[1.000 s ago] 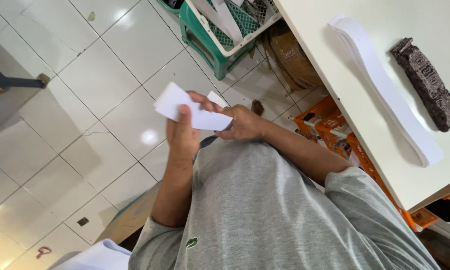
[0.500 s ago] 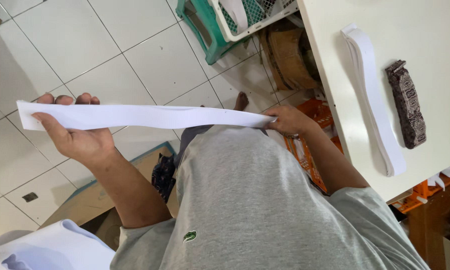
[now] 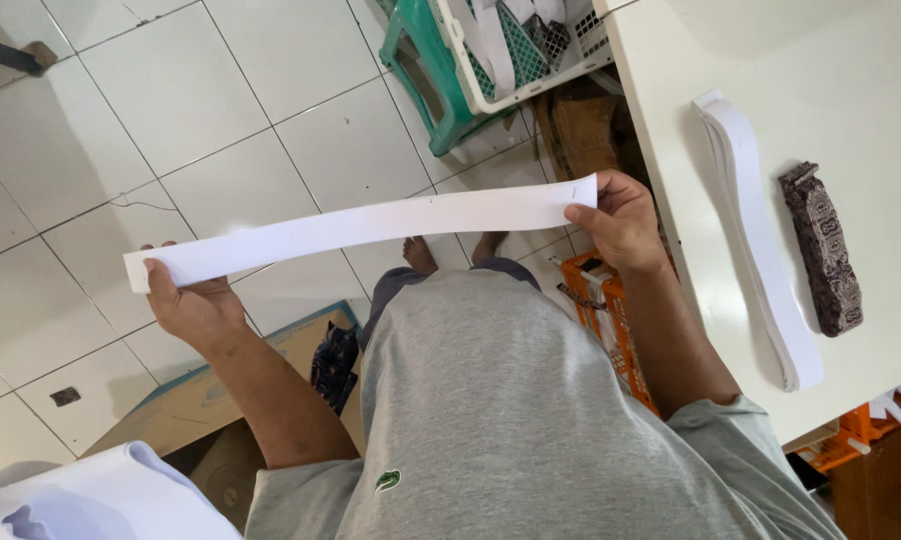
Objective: The person repeatedly picks up long white fabric strips from a green basket, folds them into smaller sections by hand, and places them on a nearby white table. The process is repeated for multiple strips throughout the clip.
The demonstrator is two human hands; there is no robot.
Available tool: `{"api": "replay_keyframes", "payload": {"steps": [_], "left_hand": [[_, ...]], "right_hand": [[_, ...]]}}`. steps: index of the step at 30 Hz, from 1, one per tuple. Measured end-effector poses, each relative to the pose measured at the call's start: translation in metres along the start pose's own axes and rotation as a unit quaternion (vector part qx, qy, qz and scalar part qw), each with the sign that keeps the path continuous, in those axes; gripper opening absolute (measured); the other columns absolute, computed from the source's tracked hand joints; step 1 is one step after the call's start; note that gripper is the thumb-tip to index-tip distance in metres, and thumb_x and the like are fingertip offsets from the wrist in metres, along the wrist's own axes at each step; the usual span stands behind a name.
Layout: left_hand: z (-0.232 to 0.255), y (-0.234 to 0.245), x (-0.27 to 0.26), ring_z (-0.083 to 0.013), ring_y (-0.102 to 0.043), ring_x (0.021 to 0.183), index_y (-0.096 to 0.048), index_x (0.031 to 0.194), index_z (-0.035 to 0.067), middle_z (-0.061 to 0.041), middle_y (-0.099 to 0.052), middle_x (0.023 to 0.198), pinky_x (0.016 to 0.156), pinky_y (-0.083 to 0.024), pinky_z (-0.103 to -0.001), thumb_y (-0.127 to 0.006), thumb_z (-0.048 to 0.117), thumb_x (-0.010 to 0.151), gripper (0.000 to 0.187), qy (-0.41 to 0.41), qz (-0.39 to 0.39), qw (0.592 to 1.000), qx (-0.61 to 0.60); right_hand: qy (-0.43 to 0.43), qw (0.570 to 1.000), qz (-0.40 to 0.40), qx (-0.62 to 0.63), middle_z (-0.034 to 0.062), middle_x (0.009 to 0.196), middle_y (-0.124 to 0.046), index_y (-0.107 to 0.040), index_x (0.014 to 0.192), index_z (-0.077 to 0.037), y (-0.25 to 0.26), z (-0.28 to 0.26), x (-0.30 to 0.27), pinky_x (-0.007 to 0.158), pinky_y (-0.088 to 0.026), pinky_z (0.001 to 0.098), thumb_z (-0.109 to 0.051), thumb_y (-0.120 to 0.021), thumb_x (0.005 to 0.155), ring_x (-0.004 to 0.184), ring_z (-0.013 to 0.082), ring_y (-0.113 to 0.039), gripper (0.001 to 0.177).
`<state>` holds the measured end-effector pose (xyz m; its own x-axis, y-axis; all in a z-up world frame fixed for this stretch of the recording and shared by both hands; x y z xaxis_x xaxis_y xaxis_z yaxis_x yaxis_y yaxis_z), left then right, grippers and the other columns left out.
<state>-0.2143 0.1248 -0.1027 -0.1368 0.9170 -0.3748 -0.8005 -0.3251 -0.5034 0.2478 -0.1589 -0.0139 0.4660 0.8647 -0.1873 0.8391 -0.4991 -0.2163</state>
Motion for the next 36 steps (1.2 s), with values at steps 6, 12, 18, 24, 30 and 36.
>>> {"api": "replay_keyframes", "payload": {"steps": [6,12,18,24,30,36], "left_hand": [[0.008,0.021,0.002,-0.0291,-0.064,0.113,-0.051,0.135,-0.004,-0.014,-0.063,0.123,0.096,-0.056,-0.048,-0.068,0.022,0.103,0.045,-0.005,0.015,0.997,-0.072],[0.005,0.015,-0.006,-0.0215,-0.06,0.11,-0.044,0.143,0.004,-0.01,-0.06,0.122,0.096,-0.052,-0.043,-0.071,0.023,0.099,0.055,-0.03,0.05,0.996,0.068],[-0.041,-0.037,-0.041,-0.0115,-0.054,0.086,-0.066,0.11,0.0,-0.003,-0.063,0.099,0.076,-0.046,-0.027,-0.07,0.008,0.106,0.01,-0.084,-0.025,0.963,0.253],[-0.083,-0.136,-0.148,-0.0078,-0.06,0.058,-0.07,0.08,0.002,-0.002,-0.066,0.065,0.053,-0.049,-0.026,-0.069,0.039,0.098,0.041,0.108,-0.4,0.845,0.338],[-0.062,-0.164,-0.15,-0.0102,-0.062,0.065,-0.072,0.094,0.0,-0.004,-0.068,0.074,0.057,-0.051,-0.026,-0.06,0.049,0.101,0.052,0.083,-0.456,0.837,0.291],[-0.089,-0.161,-0.15,-0.0128,-0.063,0.071,-0.07,0.103,-0.002,-0.005,-0.069,0.084,0.061,-0.053,-0.028,-0.057,0.047,0.105,0.05,0.152,-0.493,0.849,0.111]], "right_hand": [[0.039,0.992,0.032,0.115,0.0162,0.108,-0.073,-0.062,0.113,-0.002,-0.021,-0.038,0.005,0.083,-0.066,0.0399,0.004,-0.054,0.103,0.095,0.0241,-0.076,0.014],[0.082,0.983,0.0,0.162,0.0173,0.102,-0.074,-0.063,0.118,0.0,-0.018,-0.056,0.006,0.078,-0.063,0.0364,0.004,-0.056,0.108,0.086,0.0236,-0.075,0.012],[0.059,0.998,-0.035,0.002,0.0156,0.105,-0.074,-0.066,0.113,0.001,-0.067,-0.026,0.022,0.085,-0.063,0.0354,0.007,-0.065,0.1,0.095,0.0201,-0.073,0.014],[0.062,0.946,-0.133,-0.29,0.0104,0.093,-0.075,-0.075,0.104,0.001,-0.163,-0.022,0.021,0.059,-0.062,0.0304,-0.005,-0.072,0.09,0.074,0.0186,-0.073,0.016],[0.102,0.919,-0.115,-0.364,0.0116,0.114,-0.078,-0.073,0.114,-0.001,-0.183,-0.047,0.014,0.066,-0.061,0.0293,-0.007,-0.071,0.09,0.074,0.0179,-0.077,0.025],[0.193,0.914,-0.14,-0.329,0.0154,0.115,-0.073,-0.066,0.13,-0.001,-0.18,-0.044,0.011,0.076,-0.061,0.0266,-0.006,-0.067,0.094,0.091,0.015,-0.074,0.036]]}}
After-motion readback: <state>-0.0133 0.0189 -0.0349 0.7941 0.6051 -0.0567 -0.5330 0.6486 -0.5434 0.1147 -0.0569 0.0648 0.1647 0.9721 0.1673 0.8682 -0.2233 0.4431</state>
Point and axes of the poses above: each hand's wrist, its own x-axis towards the middle knuckle, its own y-axis out of the back of the hand, z = x × y, the point moved 1 cm from there along x, towards the middle knuckle
